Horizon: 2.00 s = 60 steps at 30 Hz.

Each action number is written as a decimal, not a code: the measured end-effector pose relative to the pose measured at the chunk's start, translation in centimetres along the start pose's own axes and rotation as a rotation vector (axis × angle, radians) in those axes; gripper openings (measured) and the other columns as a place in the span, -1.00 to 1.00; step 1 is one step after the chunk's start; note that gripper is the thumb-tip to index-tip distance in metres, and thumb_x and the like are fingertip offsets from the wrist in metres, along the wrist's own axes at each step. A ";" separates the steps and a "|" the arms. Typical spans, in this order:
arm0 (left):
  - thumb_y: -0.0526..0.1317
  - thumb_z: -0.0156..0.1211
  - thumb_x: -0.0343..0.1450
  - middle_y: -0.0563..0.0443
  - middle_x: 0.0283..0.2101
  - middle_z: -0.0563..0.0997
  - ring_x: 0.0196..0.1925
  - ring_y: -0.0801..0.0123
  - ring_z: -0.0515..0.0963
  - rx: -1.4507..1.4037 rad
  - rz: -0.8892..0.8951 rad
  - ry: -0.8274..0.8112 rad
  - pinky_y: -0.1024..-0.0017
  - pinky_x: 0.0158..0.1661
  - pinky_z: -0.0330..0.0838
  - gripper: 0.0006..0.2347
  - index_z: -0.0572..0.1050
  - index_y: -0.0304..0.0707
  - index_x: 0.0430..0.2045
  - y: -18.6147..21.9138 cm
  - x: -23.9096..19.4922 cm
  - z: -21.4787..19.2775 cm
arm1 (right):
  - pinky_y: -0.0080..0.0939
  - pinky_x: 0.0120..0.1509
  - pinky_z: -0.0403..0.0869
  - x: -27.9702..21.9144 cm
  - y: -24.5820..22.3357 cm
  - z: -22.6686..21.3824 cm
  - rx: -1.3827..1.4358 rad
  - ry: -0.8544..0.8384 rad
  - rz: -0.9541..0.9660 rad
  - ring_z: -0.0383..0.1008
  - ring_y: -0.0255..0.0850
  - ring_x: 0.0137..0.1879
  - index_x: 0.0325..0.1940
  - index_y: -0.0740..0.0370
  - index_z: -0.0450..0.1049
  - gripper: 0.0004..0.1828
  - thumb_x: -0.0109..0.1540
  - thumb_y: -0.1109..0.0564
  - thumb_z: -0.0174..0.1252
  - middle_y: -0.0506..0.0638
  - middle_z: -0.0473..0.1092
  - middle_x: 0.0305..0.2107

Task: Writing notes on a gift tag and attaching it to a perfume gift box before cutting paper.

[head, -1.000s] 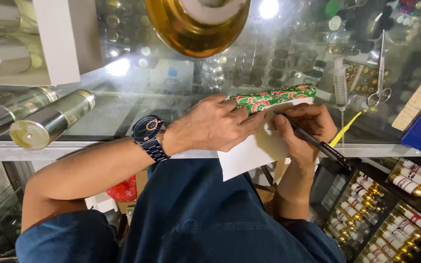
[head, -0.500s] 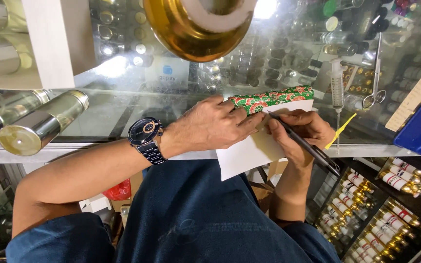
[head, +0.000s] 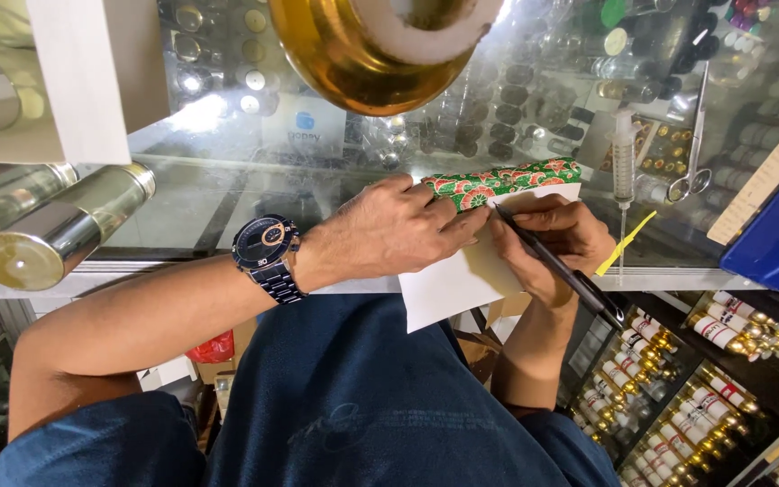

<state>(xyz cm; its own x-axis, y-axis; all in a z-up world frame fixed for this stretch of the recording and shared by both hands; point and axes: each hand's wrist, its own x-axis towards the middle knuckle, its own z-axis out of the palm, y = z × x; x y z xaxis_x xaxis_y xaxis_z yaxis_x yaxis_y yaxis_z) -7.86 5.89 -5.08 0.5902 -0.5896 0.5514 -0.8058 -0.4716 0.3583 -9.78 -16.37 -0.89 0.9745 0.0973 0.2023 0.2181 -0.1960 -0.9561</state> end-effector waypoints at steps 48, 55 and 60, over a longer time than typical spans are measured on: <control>-0.14 0.22 0.45 0.03 -0.58 0.47 -0.60 0.25 0.55 -0.044 -0.014 0.006 0.33 -0.49 0.41 -0.89 0.60 -0.07 -0.27 0.1 0.4 -0.3 | -0.16 -0.45 0.35 -0.9 1.9 -0.5 -0.169 -0.024 -0.080 0.21 -0.04 -0.62 -0.53 0.45 0.37 -0.62 0.18 0.47 0.49 0.23 0.31 -0.69; -0.10 0.24 0.44 0.03 -0.57 0.47 -0.59 0.25 0.55 -0.054 -0.020 0.003 0.33 -0.49 0.41 -0.86 0.59 -0.07 -0.24 0.1 0.2 -0.1 | -0.15 -0.45 0.34 -1.4 2.5 -1.1 -0.139 -0.002 -0.074 0.20 -0.06 -0.60 -0.51 0.45 0.32 -0.60 0.21 0.47 0.45 0.24 0.30 -0.69; -0.08 0.25 0.44 0.05 -0.57 0.46 -0.59 0.25 0.54 -0.040 -0.029 0.015 0.33 -0.49 0.40 -0.85 0.59 -0.06 -0.24 0.3 0.2 0.1 | -0.17 -0.45 0.32 -1.0 2.2 -0.7 -0.171 -0.006 -0.088 0.15 -0.04 -0.62 -0.54 0.45 0.31 -0.58 0.18 0.53 0.45 0.23 0.27 -0.71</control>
<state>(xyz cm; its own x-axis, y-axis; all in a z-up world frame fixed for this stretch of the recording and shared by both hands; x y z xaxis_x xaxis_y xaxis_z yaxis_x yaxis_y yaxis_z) -7.93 5.60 -4.91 0.6128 -0.5660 0.5515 -0.7898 -0.4615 0.4040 -10.28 -17.59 -3.05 0.9512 0.1272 0.2813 0.3084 -0.3497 -0.8847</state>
